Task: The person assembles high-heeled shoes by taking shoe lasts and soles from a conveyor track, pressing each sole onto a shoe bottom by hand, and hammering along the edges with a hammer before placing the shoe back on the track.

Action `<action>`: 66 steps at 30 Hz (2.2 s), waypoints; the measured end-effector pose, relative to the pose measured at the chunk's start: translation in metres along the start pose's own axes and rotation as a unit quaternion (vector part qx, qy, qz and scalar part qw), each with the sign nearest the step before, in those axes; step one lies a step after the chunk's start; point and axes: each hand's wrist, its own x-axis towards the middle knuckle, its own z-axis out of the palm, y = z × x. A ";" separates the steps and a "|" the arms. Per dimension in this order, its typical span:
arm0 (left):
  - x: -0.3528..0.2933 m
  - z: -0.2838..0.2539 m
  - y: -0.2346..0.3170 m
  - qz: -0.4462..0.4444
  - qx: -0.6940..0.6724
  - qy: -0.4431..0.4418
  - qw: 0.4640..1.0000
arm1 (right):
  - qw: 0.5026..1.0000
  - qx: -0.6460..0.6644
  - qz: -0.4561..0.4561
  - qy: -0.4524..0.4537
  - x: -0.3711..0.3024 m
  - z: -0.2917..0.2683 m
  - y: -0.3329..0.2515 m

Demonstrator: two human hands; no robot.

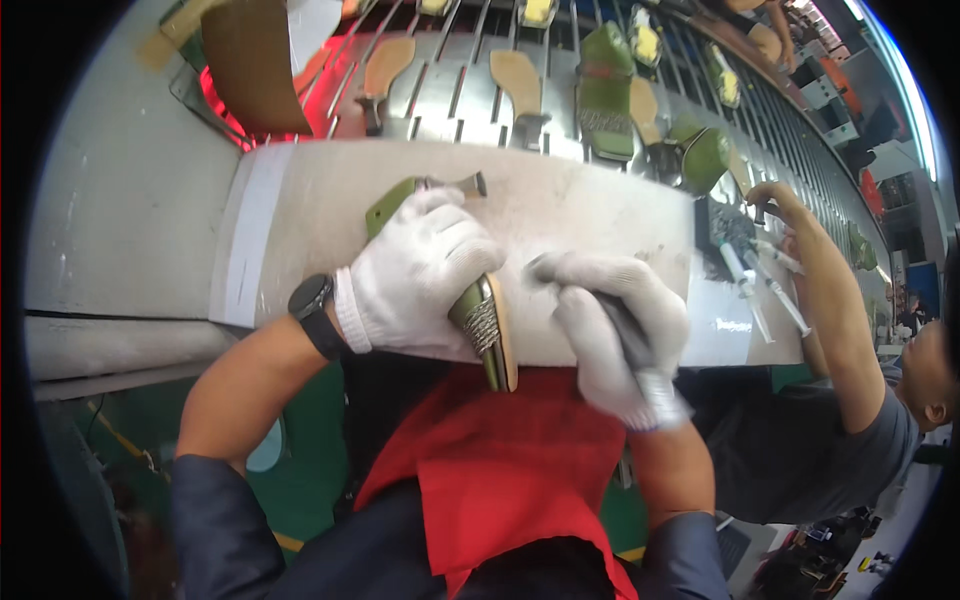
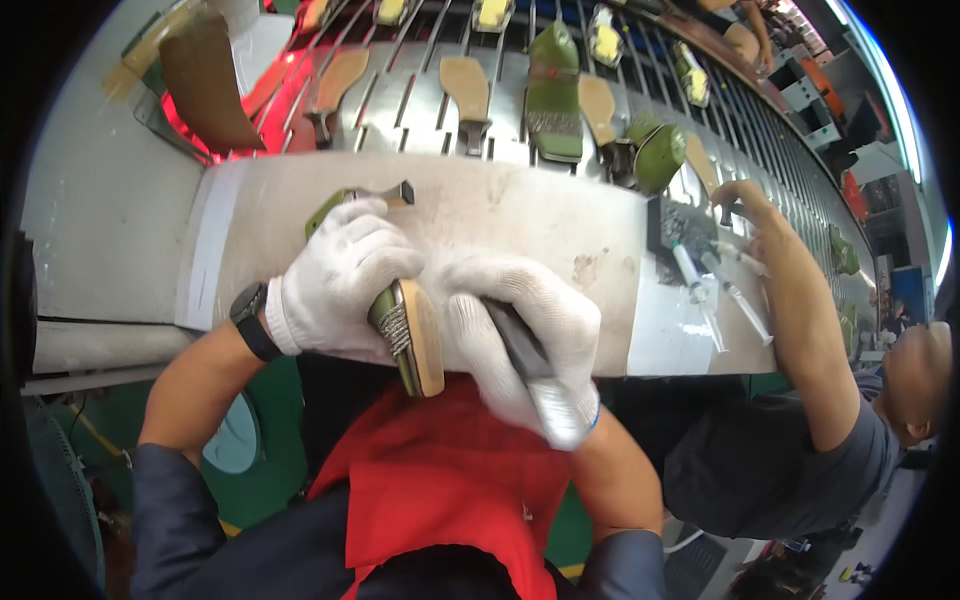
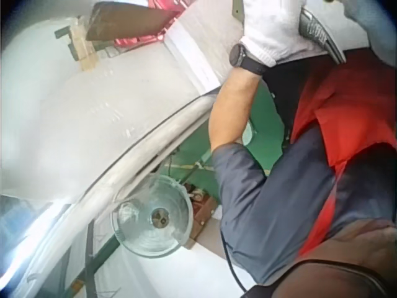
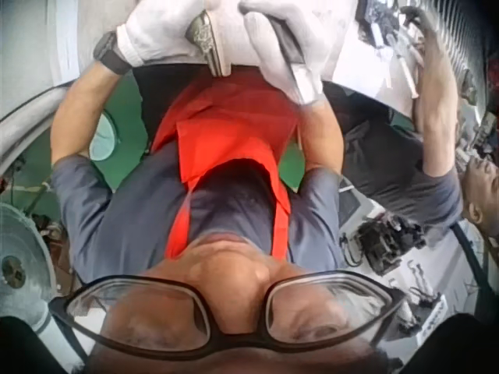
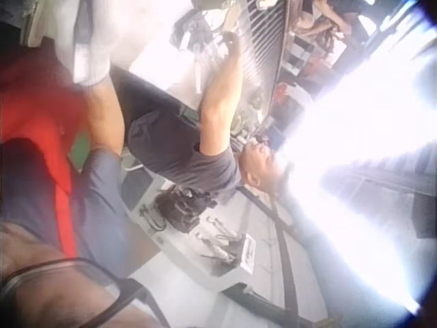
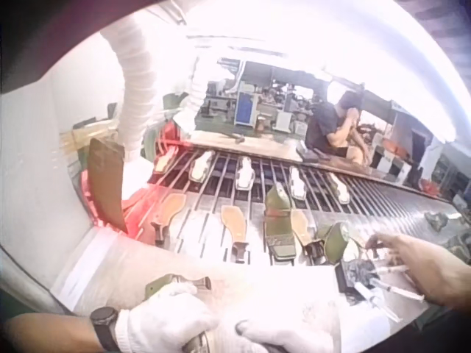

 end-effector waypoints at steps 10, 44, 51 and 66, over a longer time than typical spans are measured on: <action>0.025 -0.027 0.004 -0.244 -0.739 0.260 0.572 | 0.967 -0.127 -0.217 0.028 0.040 0.045 0.014; 0.040 0.040 -0.073 -0.226 -0.140 0.056 0.962 | 0.750 -0.561 0.316 -0.149 0.244 -0.106 0.250; 0.045 0.032 -0.079 -0.233 -0.131 0.060 0.962 | 0.752 -0.619 0.221 0.041 0.346 -0.184 0.268; 0.038 0.026 -0.078 -0.263 -0.195 0.066 0.943 | 0.747 -0.535 0.391 0.053 0.393 -0.126 0.394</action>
